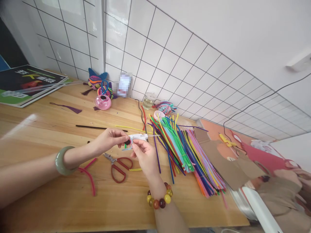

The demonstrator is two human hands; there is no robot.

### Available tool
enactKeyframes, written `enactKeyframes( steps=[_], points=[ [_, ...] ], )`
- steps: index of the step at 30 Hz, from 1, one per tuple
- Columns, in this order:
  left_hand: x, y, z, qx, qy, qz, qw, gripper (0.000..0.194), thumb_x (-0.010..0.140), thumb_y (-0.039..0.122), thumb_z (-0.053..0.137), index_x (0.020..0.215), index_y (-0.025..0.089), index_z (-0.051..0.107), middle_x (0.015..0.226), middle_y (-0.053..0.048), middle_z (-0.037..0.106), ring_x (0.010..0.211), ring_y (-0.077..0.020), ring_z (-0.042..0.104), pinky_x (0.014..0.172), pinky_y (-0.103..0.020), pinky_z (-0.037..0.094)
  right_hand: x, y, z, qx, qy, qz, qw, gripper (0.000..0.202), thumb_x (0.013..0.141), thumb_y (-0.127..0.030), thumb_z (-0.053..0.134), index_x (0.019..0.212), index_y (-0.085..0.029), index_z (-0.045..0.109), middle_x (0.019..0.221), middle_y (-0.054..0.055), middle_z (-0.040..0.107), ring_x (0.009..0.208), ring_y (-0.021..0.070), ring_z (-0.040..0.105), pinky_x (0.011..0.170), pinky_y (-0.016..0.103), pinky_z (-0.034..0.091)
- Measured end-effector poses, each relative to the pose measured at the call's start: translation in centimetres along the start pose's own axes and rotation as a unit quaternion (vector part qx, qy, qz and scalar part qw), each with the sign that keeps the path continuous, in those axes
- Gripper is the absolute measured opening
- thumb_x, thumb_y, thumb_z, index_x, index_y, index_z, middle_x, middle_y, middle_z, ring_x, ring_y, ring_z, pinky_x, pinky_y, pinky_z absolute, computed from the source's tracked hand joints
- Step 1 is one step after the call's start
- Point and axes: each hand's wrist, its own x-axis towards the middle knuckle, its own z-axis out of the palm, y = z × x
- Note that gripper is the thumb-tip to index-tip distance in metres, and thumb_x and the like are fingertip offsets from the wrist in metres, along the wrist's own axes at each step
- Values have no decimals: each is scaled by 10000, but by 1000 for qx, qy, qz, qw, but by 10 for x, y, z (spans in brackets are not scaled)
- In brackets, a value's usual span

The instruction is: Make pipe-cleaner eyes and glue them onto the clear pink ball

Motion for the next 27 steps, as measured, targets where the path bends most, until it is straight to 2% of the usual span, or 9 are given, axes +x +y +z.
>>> enactKeyframes(
  steps=[13, 20, 27],
  points=[
    [-4, 4, 7, -46, 12, -26, 999, 271, 709, 394, 623, 688, 126, 663, 583, -12, 599, 507, -88, 469, 519, -216, 399, -1, -2, 1, -9, -25, 29, 999, 189, 737, -338, 645, 811, -170, 689, 498, -26, 579, 443, 95, 506, 489, 233, 405],
    [-5, 4, 9, -34, 17, -26, 999, 250, 708, 371, 628, 658, 128, 661, 540, 18, 538, 505, -75, 424, 497, -202, 337, -1, -3, 1, 7, -35, 48, 998, 145, 733, -322, 646, 730, -179, 669, 516, -28, 589, 452, 94, 516, 499, 226, 401],
    [-5, 3, 6, -30, -25, -31, 999, 314, 761, 417, 565, 672, 125, 643, 522, 22, 500, 486, -79, 403, 480, -211, 313, 1, -4, -1, 46, -47, 64, 996, 134, 733, -289, 641, 675, -169, 627, 501, -41, 564, 439, 78, 500, 474, 204, 387]
  ],
)
